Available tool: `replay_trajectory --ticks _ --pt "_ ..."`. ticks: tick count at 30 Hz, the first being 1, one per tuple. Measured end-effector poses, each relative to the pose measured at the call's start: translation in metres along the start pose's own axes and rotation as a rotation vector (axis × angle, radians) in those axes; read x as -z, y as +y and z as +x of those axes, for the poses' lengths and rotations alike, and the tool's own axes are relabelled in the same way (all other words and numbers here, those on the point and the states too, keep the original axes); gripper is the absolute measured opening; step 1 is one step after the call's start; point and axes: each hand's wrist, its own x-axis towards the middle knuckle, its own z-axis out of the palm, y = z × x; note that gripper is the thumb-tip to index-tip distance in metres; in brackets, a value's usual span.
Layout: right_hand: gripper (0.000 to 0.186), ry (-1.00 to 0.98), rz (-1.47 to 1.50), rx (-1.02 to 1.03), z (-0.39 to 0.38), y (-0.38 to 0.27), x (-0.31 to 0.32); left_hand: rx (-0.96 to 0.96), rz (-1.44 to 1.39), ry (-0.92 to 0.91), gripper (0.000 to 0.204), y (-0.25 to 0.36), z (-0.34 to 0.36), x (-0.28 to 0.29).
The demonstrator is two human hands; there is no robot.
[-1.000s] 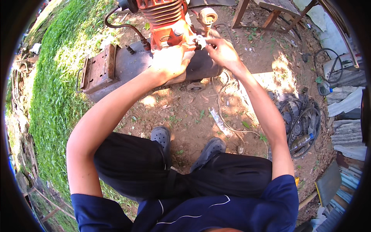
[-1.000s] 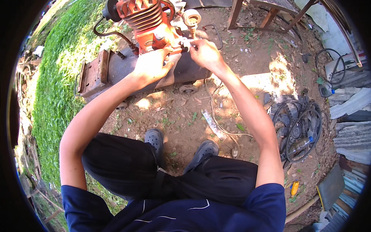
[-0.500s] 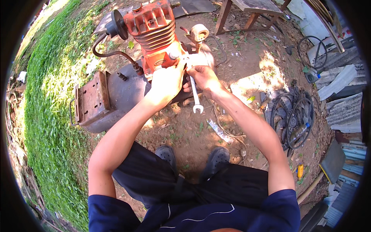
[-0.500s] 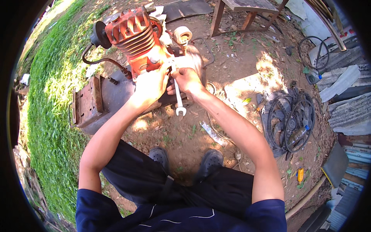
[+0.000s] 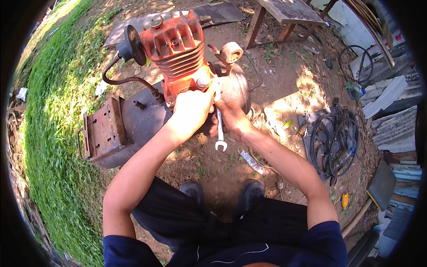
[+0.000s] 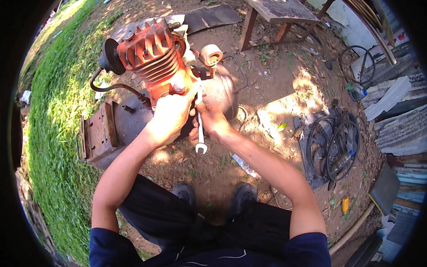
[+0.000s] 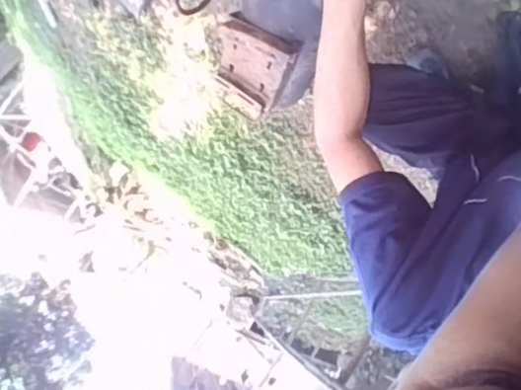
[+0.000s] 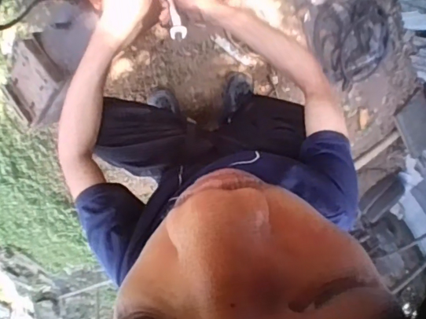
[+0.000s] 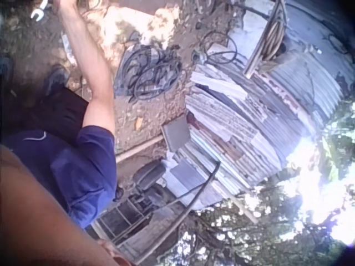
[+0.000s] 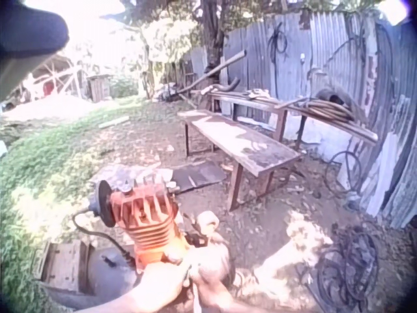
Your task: The person uses a wrench to loosen and remove bolts from an air compressor, lifts the pump off the tank, and adjusts a metal mounting plate.
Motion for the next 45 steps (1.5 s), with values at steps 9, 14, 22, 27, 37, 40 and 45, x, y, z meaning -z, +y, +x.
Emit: replay_trajectory --ticks 9,14,22,27,37,40,45 --pt "0.029 -0.193 0.404 -0.02 -0.023 0.024 0.001 0.013 0.297 0.047 0.056 -0.006 -0.002 -0.012" --pt "0.029 -0.206 0.366 -0.065 -0.018 0.016 0.006 0.048 0.331 0.0 0.061 0.002 -0.001 -0.006" --pt "0.029 -0.231 0.295 -0.151 -0.016 0.008 0.009 -0.136 0.389 0.101 0.055 -0.006 -0.025 -0.018" --pt "0.037 -0.374 0.411 -0.119 -0.013 0.015 0.024 -0.275 0.507 0.613 0.051 -0.034 -0.039 -0.038" --pt "0.033 -0.355 0.178 -0.238 -0.023 -0.014 0.071 -0.259 0.646 0.718 0.06 -0.076 -0.026 -0.076" --pt "0.04 -0.185 -0.551 0.019 -0.013 -0.074 0.138 -0.239 0.636 0.723 0.057 -0.071 -0.025 -0.079" --pt "0.048 0.174 -1.317 0.531 0.004 -0.109 0.128 -0.211 0.655 0.706 0.054 -0.071 -0.027 -0.079"
